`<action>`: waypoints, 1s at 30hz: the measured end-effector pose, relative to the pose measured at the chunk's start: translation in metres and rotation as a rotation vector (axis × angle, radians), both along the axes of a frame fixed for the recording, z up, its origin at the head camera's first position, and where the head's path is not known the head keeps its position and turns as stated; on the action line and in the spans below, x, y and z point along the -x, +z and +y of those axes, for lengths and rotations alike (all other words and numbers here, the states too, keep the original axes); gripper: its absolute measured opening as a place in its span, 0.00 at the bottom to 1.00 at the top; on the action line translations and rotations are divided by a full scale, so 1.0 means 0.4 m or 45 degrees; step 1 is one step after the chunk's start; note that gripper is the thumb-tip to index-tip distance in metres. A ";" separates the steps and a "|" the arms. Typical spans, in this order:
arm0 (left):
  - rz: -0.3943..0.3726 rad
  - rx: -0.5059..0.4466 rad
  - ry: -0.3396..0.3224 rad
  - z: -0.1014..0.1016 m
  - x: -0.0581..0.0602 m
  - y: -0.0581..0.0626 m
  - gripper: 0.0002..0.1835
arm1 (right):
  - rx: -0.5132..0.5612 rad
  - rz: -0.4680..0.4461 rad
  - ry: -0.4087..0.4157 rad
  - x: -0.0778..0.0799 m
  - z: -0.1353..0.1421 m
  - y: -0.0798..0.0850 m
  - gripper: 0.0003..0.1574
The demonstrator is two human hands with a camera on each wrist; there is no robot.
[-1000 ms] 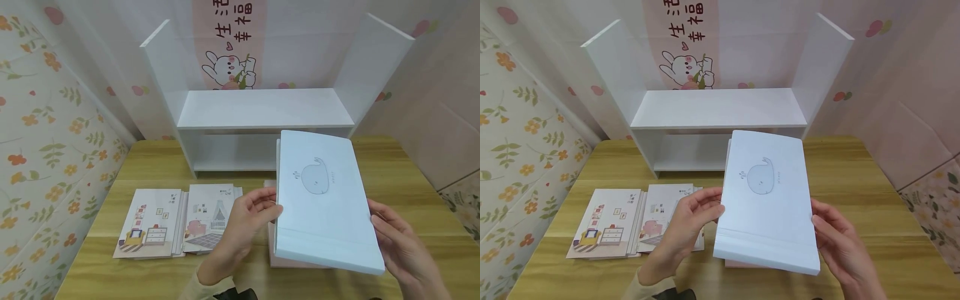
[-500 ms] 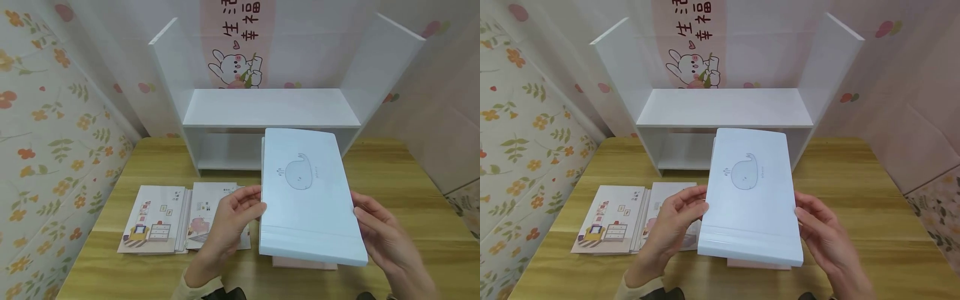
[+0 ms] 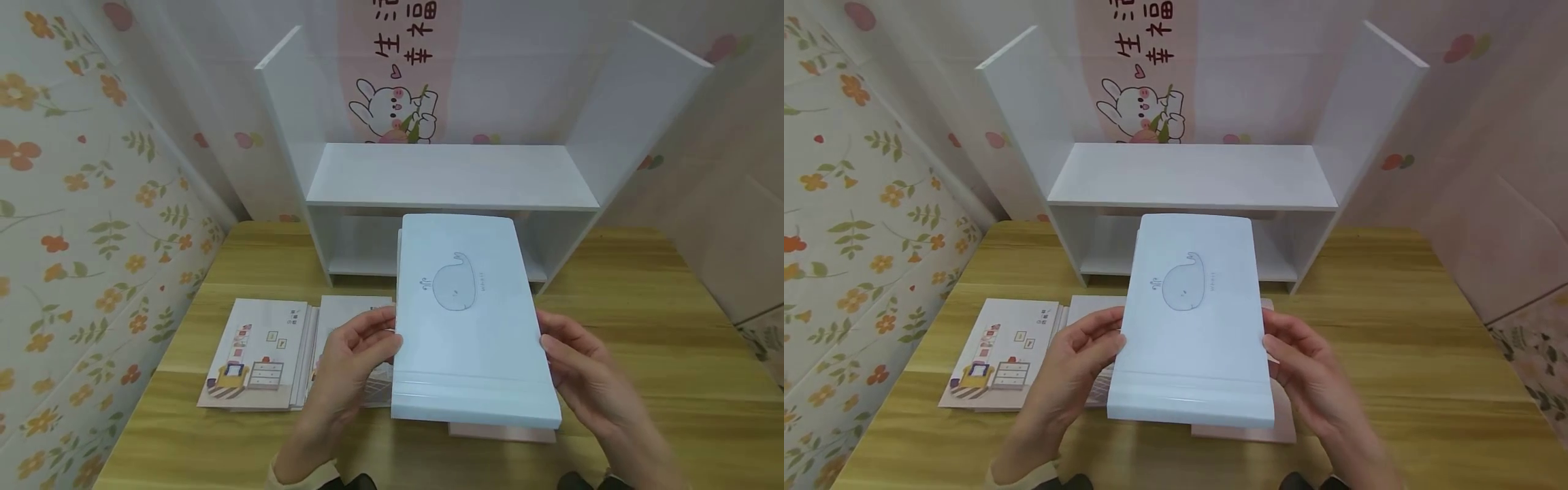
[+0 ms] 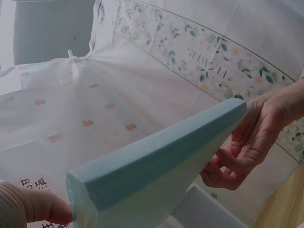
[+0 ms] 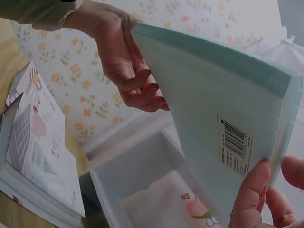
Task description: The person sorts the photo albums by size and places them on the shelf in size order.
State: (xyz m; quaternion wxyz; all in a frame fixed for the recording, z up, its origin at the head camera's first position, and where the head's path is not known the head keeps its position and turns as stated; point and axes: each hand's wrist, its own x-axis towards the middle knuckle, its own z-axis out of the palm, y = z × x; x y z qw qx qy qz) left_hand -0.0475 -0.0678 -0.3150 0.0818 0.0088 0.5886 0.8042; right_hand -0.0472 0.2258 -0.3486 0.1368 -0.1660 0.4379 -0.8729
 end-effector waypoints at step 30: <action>0.133 -0.030 0.252 -0.177 -0.034 -0.032 0.16 | -0.144 -0.079 0.045 0.057 -0.211 0.036 0.21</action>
